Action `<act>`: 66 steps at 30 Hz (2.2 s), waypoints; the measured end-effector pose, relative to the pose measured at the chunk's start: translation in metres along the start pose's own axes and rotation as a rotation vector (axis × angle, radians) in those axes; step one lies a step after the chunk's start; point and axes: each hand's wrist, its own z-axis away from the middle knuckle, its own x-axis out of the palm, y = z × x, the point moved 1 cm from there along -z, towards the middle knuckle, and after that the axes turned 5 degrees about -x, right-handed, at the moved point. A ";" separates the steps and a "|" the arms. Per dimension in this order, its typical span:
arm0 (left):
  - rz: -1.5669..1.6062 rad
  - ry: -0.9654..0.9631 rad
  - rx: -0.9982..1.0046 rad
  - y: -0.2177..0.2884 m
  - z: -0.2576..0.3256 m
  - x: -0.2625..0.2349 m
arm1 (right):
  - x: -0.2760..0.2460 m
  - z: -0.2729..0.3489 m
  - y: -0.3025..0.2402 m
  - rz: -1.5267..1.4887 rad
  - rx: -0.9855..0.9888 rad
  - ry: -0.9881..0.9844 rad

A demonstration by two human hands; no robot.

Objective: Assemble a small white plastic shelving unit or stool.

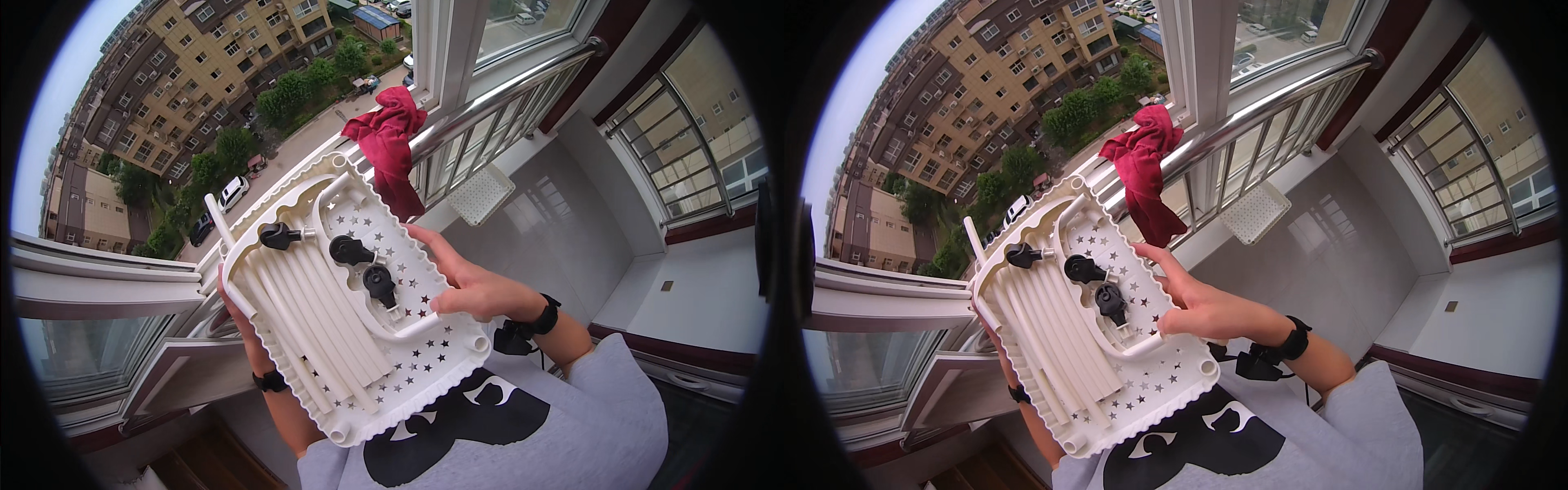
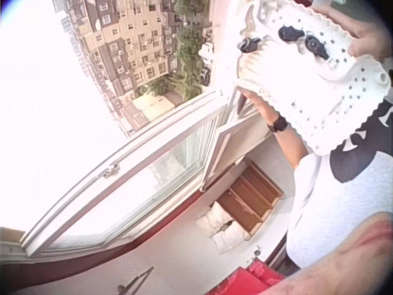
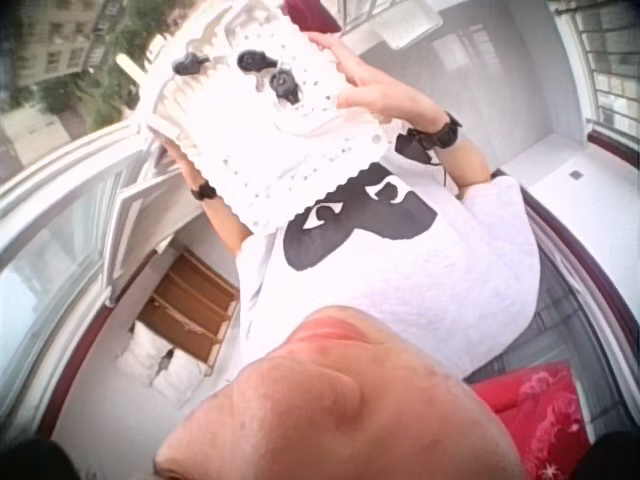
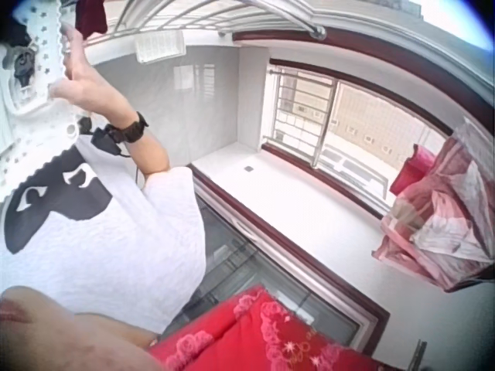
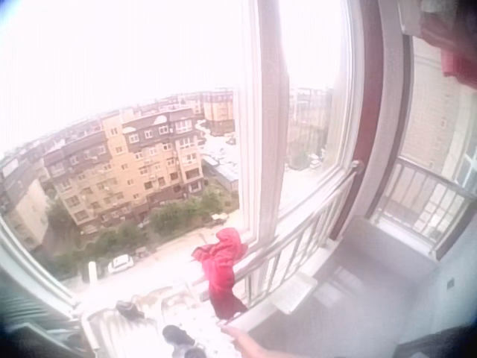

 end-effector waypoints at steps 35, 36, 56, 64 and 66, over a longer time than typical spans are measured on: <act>-0.010 -0.231 -0.010 0.025 0.019 0.007 | -0.012 -0.132 0.035 -0.015 -0.113 0.330; -0.222 -0.102 0.199 0.025 0.019 0.026 | -0.010 -0.121 0.033 0.000 -0.146 0.391; -0.740 -0.100 0.433 0.066 0.017 -0.027 | -0.031 -0.126 -0.015 -0.039 -0.241 0.714; -1.139 -0.017 0.387 0.108 0.038 -0.066 | -0.023 -0.119 -0.012 -0.059 -0.184 0.675; -0.789 -0.117 0.377 0.079 0.049 -0.043 | -0.019 -0.121 -0.005 -0.061 -0.185 0.651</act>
